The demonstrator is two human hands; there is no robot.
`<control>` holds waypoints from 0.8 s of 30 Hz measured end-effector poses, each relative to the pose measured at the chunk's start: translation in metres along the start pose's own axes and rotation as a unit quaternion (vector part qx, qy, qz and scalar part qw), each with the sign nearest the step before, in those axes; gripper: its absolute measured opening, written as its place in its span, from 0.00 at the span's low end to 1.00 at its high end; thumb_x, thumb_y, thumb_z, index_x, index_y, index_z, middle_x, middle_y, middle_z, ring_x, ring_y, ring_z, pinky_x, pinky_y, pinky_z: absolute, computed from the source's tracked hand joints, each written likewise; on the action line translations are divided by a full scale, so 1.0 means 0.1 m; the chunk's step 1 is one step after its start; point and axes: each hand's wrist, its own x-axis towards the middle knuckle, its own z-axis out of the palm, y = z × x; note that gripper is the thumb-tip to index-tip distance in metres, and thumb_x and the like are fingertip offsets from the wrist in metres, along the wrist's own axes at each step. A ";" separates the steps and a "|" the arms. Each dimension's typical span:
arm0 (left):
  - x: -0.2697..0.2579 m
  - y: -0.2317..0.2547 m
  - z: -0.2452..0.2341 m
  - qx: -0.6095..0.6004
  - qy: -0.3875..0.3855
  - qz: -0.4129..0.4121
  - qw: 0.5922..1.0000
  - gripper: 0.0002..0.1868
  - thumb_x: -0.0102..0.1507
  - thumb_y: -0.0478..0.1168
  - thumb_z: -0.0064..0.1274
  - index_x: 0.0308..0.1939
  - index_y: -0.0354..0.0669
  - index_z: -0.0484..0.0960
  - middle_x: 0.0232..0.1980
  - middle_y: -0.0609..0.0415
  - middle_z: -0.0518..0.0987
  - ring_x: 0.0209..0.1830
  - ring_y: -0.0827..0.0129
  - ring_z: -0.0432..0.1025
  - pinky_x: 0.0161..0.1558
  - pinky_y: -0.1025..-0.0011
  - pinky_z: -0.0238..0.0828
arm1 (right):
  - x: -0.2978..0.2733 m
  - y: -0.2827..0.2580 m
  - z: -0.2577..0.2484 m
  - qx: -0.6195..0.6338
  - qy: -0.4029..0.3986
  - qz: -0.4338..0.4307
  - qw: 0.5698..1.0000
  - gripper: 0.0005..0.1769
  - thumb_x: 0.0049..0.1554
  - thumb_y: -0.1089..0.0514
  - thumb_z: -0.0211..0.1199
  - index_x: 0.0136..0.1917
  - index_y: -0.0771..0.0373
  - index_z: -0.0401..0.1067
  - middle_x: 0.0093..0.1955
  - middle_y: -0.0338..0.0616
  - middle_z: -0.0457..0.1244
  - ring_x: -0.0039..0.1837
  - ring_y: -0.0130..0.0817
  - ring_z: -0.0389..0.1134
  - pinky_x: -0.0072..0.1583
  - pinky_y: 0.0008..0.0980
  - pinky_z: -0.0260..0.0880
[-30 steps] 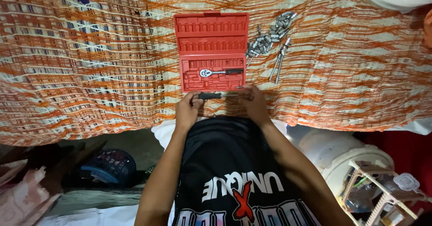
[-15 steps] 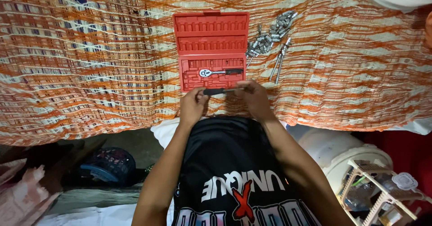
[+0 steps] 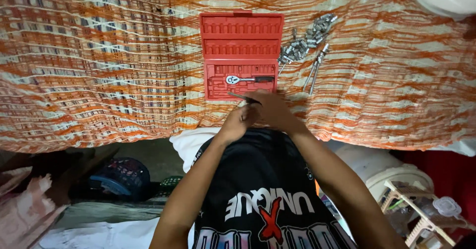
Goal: Organizing and arranging a socket set and a ratchet in a red tool case.
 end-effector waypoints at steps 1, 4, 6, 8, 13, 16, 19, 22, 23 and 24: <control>-0.02 0.11 -0.02 0.099 0.027 -0.037 0.994 0.22 0.63 0.28 0.49 0.62 0.38 0.79 0.44 0.48 0.84 0.40 0.69 0.75 0.46 0.72 0.72 | 0.02 -0.02 0.00 -0.027 0.006 0.014 1.000 0.22 0.57 0.59 0.61 0.65 0.62 0.73 0.55 0.57 0.69 0.57 0.53 0.70 0.57 0.47 0.69; -0.07 0.03 -0.19 0.177 0.111 -0.058 0.976 0.19 0.63 0.29 0.48 0.58 0.39 0.80 0.42 0.47 0.85 0.36 0.67 0.79 0.42 0.71 0.75 | 0.10 0.16 0.07 -0.088 0.049 0.029 0.995 0.21 0.54 0.61 0.61 0.61 0.64 0.75 0.50 0.56 0.68 0.54 0.55 0.69 0.56 0.50 0.69; -0.14 -0.02 -0.33 0.158 0.166 -0.042 0.972 0.16 0.63 0.29 0.48 0.55 0.38 0.80 0.44 0.49 0.86 0.36 0.68 0.81 0.41 0.71 0.78 | 0.15 0.38 0.19 -0.120 0.087 0.032 0.988 0.21 0.51 0.62 0.61 0.58 0.65 0.76 0.48 0.55 0.69 0.54 0.55 0.69 0.57 0.50 0.69; -0.25 0.08 -0.44 0.238 0.262 -0.002 0.935 0.12 0.64 0.30 0.51 0.50 0.37 0.84 0.40 0.46 0.87 0.36 0.64 0.81 0.42 0.69 0.77 | 0.19 0.61 0.35 -0.162 0.101 0.016 0.982 0.13 0.55 0.65 0.58 0.51 0.60 0.78 0.46 0.52 0.69 0.54 0.51 0.69 0.57 0.48 0.71; -0.39 0.21 -0.62 0.290 0.298 0.004 0.909 0.11 0.65 0.30 0.51 0.50 0.36 0.84 0.43 0.43 0.84 0.40 0.56 0.81 0.45 0.64 0.77 | 0.19 0.66 0.48 -0.211 0.156 -0.036 0.964 0.09 0.54 0.64 0.59 0.48 0.61 0.76 0.48 0.47 0.69 0.55 0.49 0.68 0.56 0.47 0.70; -0.37 0.23 -0.64 0.363 0.288 0.026 0.886 0.12 0.66 0.30 0.52 0.52 0.36 0.83 0.47 0.41 0.82 0.46 0.49 0.78 0.52 0.58 0.75 | 0.16 0.64 0.51 -0.216 0.188 -0.030 0.958 0.10 0.54 0.61 0.61 0.49 0.61 0.77 0.49 0.48 0.66 0.55 0.49 0.66 0.57 0.48 0.66; -0.29 0.36 -0.53 0.440 0.221 0.056 0.868 0.20 0.63 0.28 0.50 0.60 0.37 0.80 0.58 0.41 0.79 0.59 0.47 0.72 0.62 0.56 0.70 | 0.10 0.64 0.50 -0.230 0.205 -0.012 0.951 0.12 0.55 0.59 0.62 0.52 0.60 0.79 0.49 0.46 0.64 0.57 0.48 0.64 0.60 0.49 0.64; -0.11 0.33 -0.42 0.552 0.115 0.100 0.819 0.30 0.60 0.32 0.50 0.68 0.35 0.72 0.70 0.41 0.71 0.70 0.46 0.64 0.70 0.55 0.62 | 0.08 0.60 0.45 -0.244 0.205 -0.011 0.948 0.12 0.56 0.60 0.63 0.54 0.57 0.79 0.52 0.44 0.64 0.59 0.47 0.64 0.62 0.48 0.64; -0.02 0.29 -0.39 0.615 0.064 0.126 0.775 0.34 0.60 0.36 0.52 0.71 0.33 0.68 0.74 0.40 0.65 0.74 0.45 0.59 0.72 0.54 0.57 | 0.08 0.59 0.41 -0.247 0.205 -0.018 0.947 0.13 0.56 0.60 0.64 0.54 0.55 0.79 0.54 0.44 0.65 0.60 0.46 0.64 0.62 0.47 0.64; 0.02 0.25 -0.37 0.615 0.063 0.128 0.776 0.34 0.60 0.36 0.52 0.71 0.33 0.68 0.74 0.40 0.65 0.74 0.45 0.59 0.72 0.54 0.57 | 0.08 0.59 0.40 -0.248 0.206 -0.017 0.947 0.13 0.56 0.60 0.64 0.54 0.55 0.79 0.54 0.44 0.65 0.60 0.46 0.64 0.62 0.47 0.64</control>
